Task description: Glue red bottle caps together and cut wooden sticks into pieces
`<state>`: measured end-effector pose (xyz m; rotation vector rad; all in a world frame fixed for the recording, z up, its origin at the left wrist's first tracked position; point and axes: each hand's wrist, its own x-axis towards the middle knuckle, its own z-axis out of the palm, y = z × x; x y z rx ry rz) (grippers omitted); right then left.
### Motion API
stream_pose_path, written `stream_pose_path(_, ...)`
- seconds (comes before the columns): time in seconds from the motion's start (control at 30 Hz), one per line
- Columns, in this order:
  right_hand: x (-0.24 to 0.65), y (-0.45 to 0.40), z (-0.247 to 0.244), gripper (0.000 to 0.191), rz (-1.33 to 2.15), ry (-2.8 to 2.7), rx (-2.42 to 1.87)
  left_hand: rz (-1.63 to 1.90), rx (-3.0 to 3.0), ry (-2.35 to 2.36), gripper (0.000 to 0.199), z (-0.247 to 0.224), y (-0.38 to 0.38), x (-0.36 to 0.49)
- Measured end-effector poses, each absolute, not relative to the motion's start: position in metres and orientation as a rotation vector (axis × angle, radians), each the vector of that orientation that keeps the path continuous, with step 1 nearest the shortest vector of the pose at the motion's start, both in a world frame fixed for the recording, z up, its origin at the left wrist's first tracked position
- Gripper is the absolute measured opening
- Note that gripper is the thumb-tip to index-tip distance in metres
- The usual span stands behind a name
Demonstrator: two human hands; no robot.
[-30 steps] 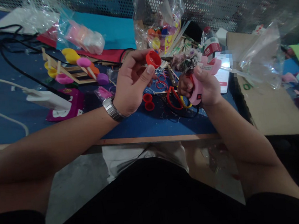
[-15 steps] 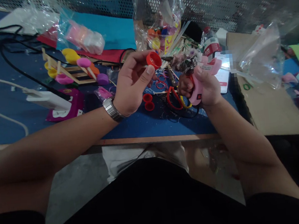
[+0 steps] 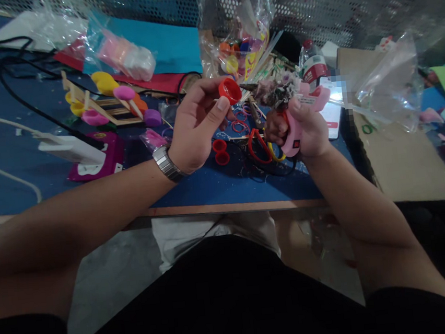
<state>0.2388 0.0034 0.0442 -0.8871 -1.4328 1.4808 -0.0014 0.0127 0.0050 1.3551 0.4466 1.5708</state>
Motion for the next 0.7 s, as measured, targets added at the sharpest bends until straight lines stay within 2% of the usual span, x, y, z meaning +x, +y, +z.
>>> stream_pose_path(0.23, 0.2347, 0.0007, 0.0459, 0.072, 1.486, -1.417, -0.878, 1.549, 1.368, 0.393, 0.028, 0.0027, 0.0126, -0.0032)
stream_pose_path(0.43, 0.2342, -0.0003, 0.0454, 0.060, 1.500, -1.430, -0.794, 1.545, 1.369, 0.443, 0.027, 0.0027, 0.0115, -0.0016)
stream_pose_path(0.7, 0.2358, 0.0009, 0.0450, 0.069, 1.477, -1.422, -0.870, 1.527, 1.350, 0.406, 0.027, 0.0038, 0.0110, -0.0026)
